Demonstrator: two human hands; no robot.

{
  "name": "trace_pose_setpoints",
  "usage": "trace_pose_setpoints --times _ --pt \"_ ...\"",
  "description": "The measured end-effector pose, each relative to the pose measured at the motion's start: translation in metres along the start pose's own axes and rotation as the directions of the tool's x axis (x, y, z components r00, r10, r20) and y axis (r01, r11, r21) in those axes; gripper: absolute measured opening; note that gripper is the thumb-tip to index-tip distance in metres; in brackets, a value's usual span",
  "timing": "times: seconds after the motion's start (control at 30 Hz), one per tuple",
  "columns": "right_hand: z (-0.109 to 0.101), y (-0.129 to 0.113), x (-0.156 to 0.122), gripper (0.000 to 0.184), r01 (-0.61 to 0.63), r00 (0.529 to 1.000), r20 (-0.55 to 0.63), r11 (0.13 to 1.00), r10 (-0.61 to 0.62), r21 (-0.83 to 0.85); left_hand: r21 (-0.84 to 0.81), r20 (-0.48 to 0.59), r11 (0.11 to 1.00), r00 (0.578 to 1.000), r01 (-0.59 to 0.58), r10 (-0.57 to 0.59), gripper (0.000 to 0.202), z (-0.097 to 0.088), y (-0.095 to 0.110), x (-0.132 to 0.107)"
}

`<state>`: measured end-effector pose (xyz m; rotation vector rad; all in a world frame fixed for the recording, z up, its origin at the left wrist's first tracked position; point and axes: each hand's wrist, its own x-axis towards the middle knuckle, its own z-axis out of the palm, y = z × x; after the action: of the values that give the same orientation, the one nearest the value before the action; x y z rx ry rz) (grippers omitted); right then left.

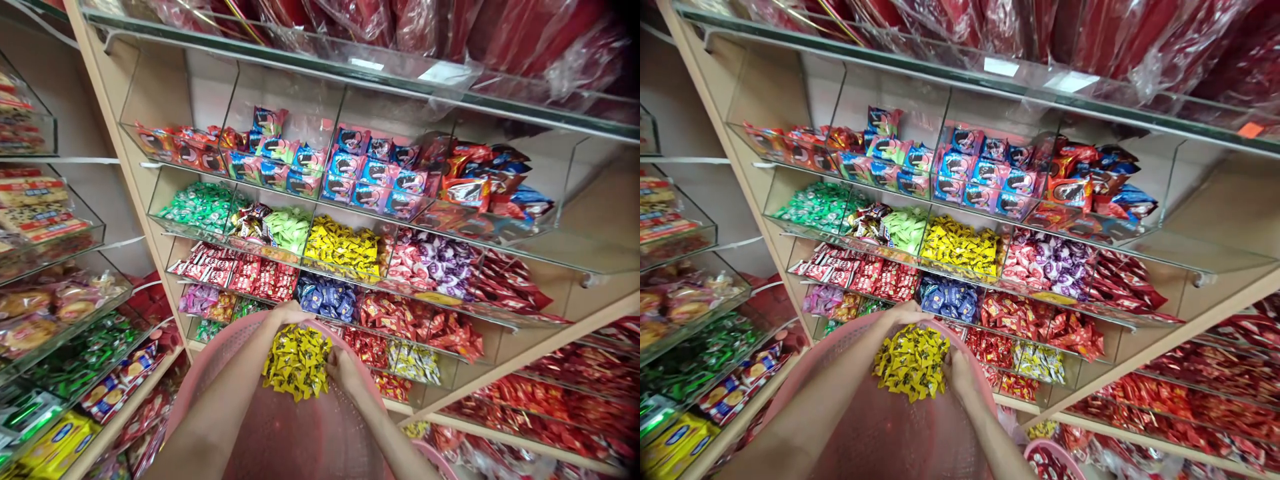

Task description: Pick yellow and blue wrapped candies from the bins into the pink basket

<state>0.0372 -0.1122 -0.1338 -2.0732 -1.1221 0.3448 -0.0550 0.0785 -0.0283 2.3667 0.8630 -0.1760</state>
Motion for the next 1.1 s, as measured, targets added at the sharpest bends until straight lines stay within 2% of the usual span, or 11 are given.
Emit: trace_pose_setpoints --times 0.13,0.23,0.3,0.4,0.47,0.53,0.63,0.73,0.8,0.9,1.1 --pt "-0.007 -0.007 -0.001 0.012 0.01 1.0 0.025 0.99 -0.006 -0.142 -0.004 0.003 1.0 1.0 -0.004 0.004 0.059 -0.001 0.003 -0.002" --pt "-0.026 -0.025 0.004 0.016 0.025 0.999 0.03 0.983 -0.02 -0.182 0.0 -0.023 1.0 1.0 0.013 -0.013 0.058 0.0 0.002 0.0" --pt "-0.05 -0.045 0.01 0.021 0.065 0.998 0.03 0.981 -0.06 -0.182 -0.002 -0.039 1.0 0.999 0.015 -0.015 0.058 0.002 0.0 0.002" --pt "-0.102 -0.081 0.029 0.025 0.137 0.991 0.024 0.981 -0.135 -0.136 -0.004 -0.043 1.0 0.999 0.021 -0.021 0.057 0.002 -0.002 0.003" --pt "-0.14 -0.104 0.047 0.022 0.204 0.975 -0.037 0.953 -0.218 -0.222 0.0 -0.032 1.0 0.999 0.027 -0.027 0.057 0.002 -0.002 0.001" --pt "-0.172 -0.124 0.067 0.015 0.261 0.947 -0.068 0.877 -0.313 -0.403 0.003 -0.024 1.0 0.999 0.022 -0.022 0.057 0.002 -0.002 -0.001" --pt "-0.202 -0.143 0.097 0.017 0.269 0.917 -0.001 0.621 -0.399 -0.736 0.0 -0.024 1.0 1.0 0.018 -0.018 0.057 0.001 0.0 -0.003" --pt "-0.209 -0.149 0.119 0.02 0.251 0.936 0.128 0.367 -0.329 -0.896 0.0 -0.023 1.0 1.0 0.015 -0.015 0.058 0.0 -0.001 -0.003" --pt "-0.206 -0.148 0.127 0.02 0.246 0.949 0.172 0.282 -0.264 -0.927 -0.005 -0.018 1.0 1.0 0.013 -0.013 0.058 0.0 -0.002 -0.003" --pt "-0.201 -0.145 0.131 0.02 0.235 0.959 0.184 0.244 -0.214 -0.941 -0.01 -0.02 1.0 1.0 0.005 -0.005 0.058 0.001 -0.004 -0.001" --pt "-0.202 -0.146 0.131 0.014 0.264 0.954 0.213 0.252 -0.213 -0.931 -0.005 -0.004 1.0 1.0 0.004 -0.004 0.056 0.003 -0.007 0.003"
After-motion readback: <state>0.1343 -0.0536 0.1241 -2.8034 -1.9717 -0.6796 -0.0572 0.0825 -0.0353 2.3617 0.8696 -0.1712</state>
